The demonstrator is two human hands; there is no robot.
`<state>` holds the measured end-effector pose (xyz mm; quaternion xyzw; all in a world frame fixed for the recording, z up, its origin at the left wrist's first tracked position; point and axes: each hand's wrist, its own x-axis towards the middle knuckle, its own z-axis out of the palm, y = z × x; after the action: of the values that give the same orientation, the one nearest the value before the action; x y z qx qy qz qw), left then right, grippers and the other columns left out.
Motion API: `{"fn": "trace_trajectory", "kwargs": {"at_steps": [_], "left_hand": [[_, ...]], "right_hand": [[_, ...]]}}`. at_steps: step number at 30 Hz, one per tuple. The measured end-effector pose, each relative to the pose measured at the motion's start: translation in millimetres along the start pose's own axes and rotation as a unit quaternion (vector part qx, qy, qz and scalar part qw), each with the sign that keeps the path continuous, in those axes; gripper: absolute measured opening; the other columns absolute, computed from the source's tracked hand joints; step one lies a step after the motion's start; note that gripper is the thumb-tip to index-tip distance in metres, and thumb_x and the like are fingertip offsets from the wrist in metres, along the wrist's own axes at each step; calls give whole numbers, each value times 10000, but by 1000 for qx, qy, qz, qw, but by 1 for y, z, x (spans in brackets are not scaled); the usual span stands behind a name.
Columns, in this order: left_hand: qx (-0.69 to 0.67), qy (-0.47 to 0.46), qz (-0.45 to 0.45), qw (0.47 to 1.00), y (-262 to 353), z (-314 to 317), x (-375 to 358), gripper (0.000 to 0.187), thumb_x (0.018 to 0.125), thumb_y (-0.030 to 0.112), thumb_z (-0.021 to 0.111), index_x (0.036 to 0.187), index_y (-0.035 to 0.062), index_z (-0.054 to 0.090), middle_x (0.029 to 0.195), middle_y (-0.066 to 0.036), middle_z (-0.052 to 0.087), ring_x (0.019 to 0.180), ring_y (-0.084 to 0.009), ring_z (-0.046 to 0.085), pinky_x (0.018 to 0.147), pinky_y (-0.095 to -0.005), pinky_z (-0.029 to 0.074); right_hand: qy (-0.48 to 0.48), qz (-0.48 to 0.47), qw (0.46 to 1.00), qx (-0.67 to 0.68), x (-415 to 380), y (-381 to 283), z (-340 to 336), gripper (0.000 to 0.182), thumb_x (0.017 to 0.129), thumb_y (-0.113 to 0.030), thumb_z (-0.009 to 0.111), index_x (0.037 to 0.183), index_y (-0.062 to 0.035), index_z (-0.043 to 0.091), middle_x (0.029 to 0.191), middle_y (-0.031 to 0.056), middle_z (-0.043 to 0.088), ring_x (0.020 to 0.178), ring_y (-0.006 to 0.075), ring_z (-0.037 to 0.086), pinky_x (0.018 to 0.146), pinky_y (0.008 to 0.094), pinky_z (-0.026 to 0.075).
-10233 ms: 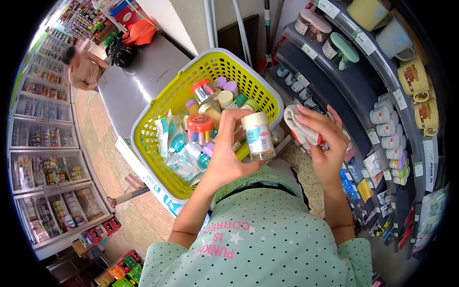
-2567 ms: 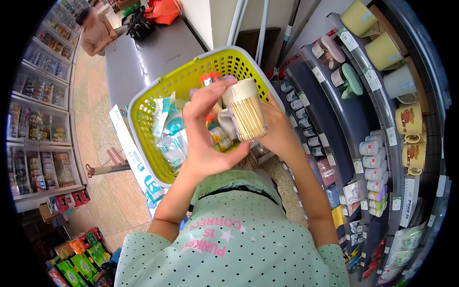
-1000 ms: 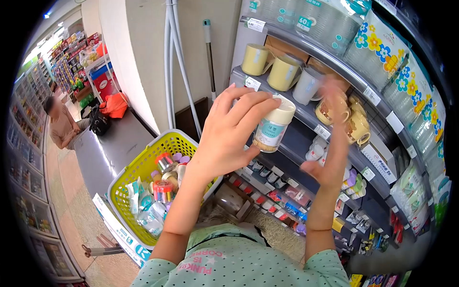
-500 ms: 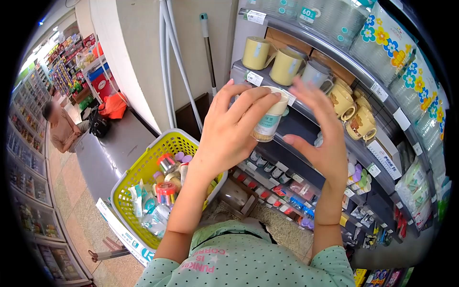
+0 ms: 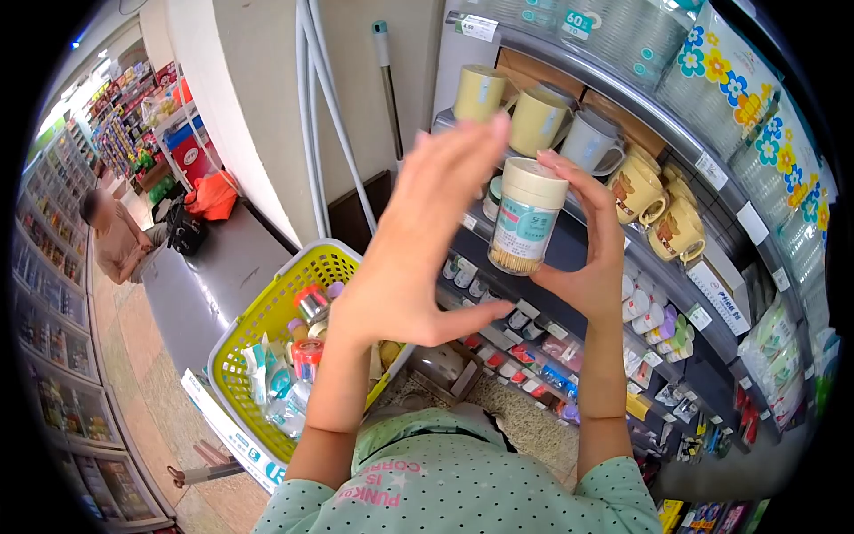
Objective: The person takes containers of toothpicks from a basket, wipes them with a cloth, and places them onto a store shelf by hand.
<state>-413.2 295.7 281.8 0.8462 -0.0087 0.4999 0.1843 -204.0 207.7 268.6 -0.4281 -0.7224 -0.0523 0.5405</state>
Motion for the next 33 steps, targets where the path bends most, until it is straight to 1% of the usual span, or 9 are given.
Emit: {"fn": "trace_trajectory", "kwargs": {"at_steps": [2, 5, 8, 10, 15, 20, 26, 29, 33], "left_hand": [[37, 97, 49, 993, -14, -3, -2, 1253, 576, 474, 825, 1575, -12, 245, 1610, -238, 293, 1518, -367, 238, 1227, -475, 154], [10, 223, 59, 973, -15, 2, 2, 1151, 695, 578, 674, 1568, -27, 233, 1630, -236, 230, 1522, -363, 227, 1222, -555, 68], [-34, -85, 35, 995, -5, -8, 11, 827, 620, 245, 602, 1406, 1, 522, 1444, -188, 526, 1425, -374, 422, 1227, -585, 69], [10, -36, 47, 998, -16, -13, 8, 702, 646, 265, 572, 1296, 5, 625, 1334, -179, 621, 1382, -383, 480, 1217, -613, 65], [-29, 308, 77, 948, -15, 9, 17, 898, 775, 436, 599, 1486, -76, 401, 1530, -264, 419, 1474, -389, 326, 1222, -490, 154], [-45, -15, 18, 999, -5, 7, 4, 811, 623, 227, 627, 1398, 3, 545, 1380, -157, 595, 1391, -428, 432, 1203, -578, 170], [-78, 119, 23, 990, -5, 22, 13, 853, 616, 290, 665, 1413, 13, 535, 1478, -134, 515, 1414, -422, 402, 1202, -598, 116], [4, -61, 28, 998, -10, 17, 10, 853, 620, 295, 686, 1416, 27, 534, 1489, -126, 511, 1419, -443, 383, 1199, -596, 125], [-102, 87, 22, 991, -11, 43, 16, 893, 643, 281, 717, 1457, 12, 469, 1428, -172, 549, 1396, -435, 409, 1193, -555, 180]], "right_hand": [[7, -21, 1000, -2, -1, 2, 0, 796, 613, -26, 849, 1341, -77, 531, 1396, 140, 595, 1347, 328, 531, 1150, 436, 387], [15, -52, 998, 11, -2, 1, 0, 791, 603, -31, 860, 1322, -86, 535, 1395, 136, 598, 1363, 340, 515, 1154, 458, 380], [-5, -74, 996, -41, -2, 2, -8, 799, 595, -39, 874, 1315, -101, 531, 1386, 131, 607, 1380, 351, 494, 1156, 474, 373], [-13, -72, 996, -52, -3, 3, -8, 809, 592, -46, 882, 1316, -111, 526, 1378, 128, 614, 1391, 359, 479, 1157, 479, 370], [26, -68, 997, 6, -5, 4, -2, 820, 594, -58, 892, 1321, -116, 518, 1369, 131, 623, 1401, 374, 461, 1156, 484, 363], [31, -73, 996, -33, -5, 7, -8, 828, 600, -59, 894, 1331, -105, 508, 1373, 135, 618, 1400, 370, 464, 1159, 478, 360], [42, -58, 997, -1, -9, 7, -13, 827, 602, -59, 894, 1333, -105, 509, 1380, 138, 614, 1417, 364, 443, 1162, 477, 354], [34, -52, 998, -31, -15, 9, -22, 825, 609, -60, 893, 1337, -108, 506, 1384, 142, 611, 1430, 363, 426, 1170, 479, 342], [38, -34, 998, -35, -26, 8, -35, 824, 620, -77, 896, 1343, -116, 503, 1391, 147, 606, 1438, 364, 414, 1181, 482, 320]]}}
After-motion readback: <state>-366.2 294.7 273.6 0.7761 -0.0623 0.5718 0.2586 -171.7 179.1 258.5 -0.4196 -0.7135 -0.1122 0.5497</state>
